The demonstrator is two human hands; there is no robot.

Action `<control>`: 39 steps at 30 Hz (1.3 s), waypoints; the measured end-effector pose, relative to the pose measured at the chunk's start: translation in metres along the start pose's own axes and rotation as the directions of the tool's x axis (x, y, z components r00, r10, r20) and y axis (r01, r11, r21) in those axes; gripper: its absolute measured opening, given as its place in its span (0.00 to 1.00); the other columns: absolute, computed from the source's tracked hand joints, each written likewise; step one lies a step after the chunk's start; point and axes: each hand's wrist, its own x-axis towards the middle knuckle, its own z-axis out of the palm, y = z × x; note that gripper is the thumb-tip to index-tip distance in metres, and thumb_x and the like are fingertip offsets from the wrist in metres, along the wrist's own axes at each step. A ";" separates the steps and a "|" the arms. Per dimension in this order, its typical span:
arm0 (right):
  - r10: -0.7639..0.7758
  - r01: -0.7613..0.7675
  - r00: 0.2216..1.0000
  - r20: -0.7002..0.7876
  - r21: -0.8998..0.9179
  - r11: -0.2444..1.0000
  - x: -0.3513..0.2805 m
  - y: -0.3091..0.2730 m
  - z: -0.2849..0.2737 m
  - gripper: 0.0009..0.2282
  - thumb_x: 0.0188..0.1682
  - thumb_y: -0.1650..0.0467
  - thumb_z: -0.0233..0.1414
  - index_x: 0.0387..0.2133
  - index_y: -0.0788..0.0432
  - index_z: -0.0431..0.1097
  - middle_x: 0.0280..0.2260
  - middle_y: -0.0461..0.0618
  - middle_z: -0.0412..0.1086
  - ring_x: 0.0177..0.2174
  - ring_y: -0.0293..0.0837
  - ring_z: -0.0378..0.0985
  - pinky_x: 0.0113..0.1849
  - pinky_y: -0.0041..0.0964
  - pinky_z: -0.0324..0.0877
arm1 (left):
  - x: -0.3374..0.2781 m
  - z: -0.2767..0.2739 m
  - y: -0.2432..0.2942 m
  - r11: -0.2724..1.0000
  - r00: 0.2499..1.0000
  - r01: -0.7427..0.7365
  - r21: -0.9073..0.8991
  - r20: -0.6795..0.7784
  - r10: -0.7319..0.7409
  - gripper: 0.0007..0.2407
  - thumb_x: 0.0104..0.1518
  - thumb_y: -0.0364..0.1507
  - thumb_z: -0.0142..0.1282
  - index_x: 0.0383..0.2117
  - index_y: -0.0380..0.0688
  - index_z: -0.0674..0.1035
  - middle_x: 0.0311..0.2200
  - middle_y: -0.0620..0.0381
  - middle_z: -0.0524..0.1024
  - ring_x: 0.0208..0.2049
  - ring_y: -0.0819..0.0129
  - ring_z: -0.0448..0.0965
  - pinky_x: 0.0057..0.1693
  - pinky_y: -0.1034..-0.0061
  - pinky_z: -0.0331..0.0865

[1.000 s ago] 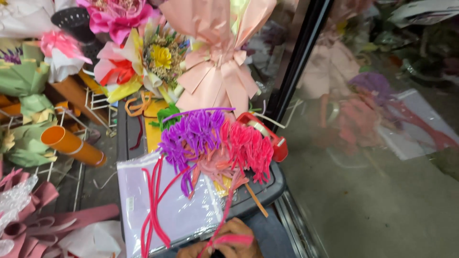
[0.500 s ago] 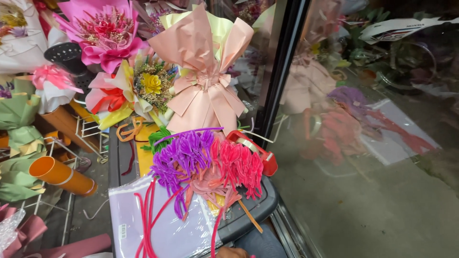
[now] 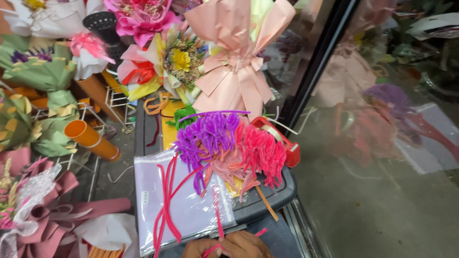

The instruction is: The person sits and manipulates pink pipe cleaners with their hands, twisting and folding them into small shapes. They work over a plastic bag on their lap, surrounded by other craft supplies like purple pipe cleaners and floral wrapping materials.

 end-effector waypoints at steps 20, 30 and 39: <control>0.292 -0.733 0.659 0.693 0.504 0.457 -0.018 0.070 0.004 0.12 0.57 0.67 0.48 0.23 0.55 0.65 0.19 0.39 0.59 0.21 0.34 0.57 0.25 0.31 0.55 | 0.004 0.008 0.009 0.623 0.754 -0.542 0.563 0.000 0.656 0.08 0.65 0.30 0.48 0.27 0.46 0.77 0.19 0.60 0.70 0.22 0.61 0.71 0.38 0.69 0.63; 0.557 -0.814 0.577 0.598 0.478 0.330 -0.028 0.068 0.029 0.14 0.42 0.69 0.50 0.07 0.57 0.61 0.09 0.45 0.55 0.14 0.37 0.57 0.19 0.33 0.53 | 0.002 0.021 0.008 0.380 0.532 -0.624 0.683 0.014 0.847 0.06 0.63 0.24 0.48 0.32 0.42 0.79 0.19 0.57 0.68 0.20 0.59 0.68 0.35 0.69 0.61; 0.500 -0.737 0.643 0.580 0.293 0.609 -0.023 0.075 0.025 0.09 0.51 0.68 0.59 0.21 0.53 0.74 0.18 0.35 0.61 0.21 0.31 0.58 0.25 0.31 0.55 | -0.003 0.043 -0.036 0.845 0.791 -0.318 0.430 -0.371 0.487 0.09 0.60 0.30 0.52 0.36 0.47 0.87 0.31 0.62 0.87 0.31 0.66 0.85 0.41 0.73 0.73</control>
